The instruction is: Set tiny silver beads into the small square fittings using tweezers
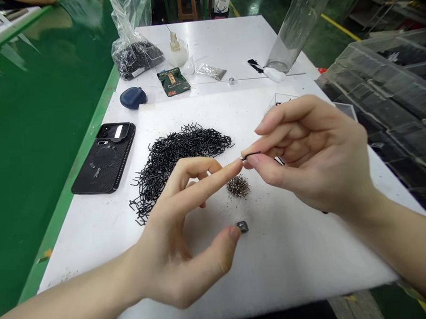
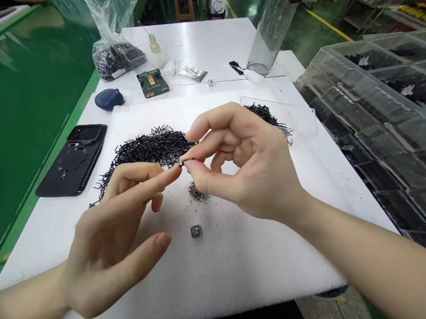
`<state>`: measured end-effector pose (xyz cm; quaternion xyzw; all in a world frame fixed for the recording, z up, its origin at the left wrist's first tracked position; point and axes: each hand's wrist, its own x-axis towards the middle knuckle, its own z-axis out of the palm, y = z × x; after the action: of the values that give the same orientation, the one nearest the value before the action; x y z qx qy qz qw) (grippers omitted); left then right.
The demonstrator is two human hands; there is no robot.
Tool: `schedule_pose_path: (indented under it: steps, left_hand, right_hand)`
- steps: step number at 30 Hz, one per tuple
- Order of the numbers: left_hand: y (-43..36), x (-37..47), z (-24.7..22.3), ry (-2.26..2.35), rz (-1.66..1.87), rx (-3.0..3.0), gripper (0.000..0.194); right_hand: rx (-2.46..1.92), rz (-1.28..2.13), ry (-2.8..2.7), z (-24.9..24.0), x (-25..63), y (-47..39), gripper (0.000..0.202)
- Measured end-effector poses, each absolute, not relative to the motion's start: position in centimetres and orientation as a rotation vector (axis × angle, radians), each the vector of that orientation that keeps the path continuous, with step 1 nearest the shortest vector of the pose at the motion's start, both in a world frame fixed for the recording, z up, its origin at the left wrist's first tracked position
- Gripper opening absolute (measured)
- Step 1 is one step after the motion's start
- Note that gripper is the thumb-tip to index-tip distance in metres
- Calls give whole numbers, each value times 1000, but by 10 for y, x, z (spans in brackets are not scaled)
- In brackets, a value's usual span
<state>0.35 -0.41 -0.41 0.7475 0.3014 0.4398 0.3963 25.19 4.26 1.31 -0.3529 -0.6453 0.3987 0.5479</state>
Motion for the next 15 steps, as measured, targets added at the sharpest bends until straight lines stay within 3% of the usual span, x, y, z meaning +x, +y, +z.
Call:
schedule_pose_path:
  steps: [15]
  left_hand:
    - [9,-1,-2,683,1057,1843,77]
  right_hand:
    - [-829,944,-1550,14,257,41,41]
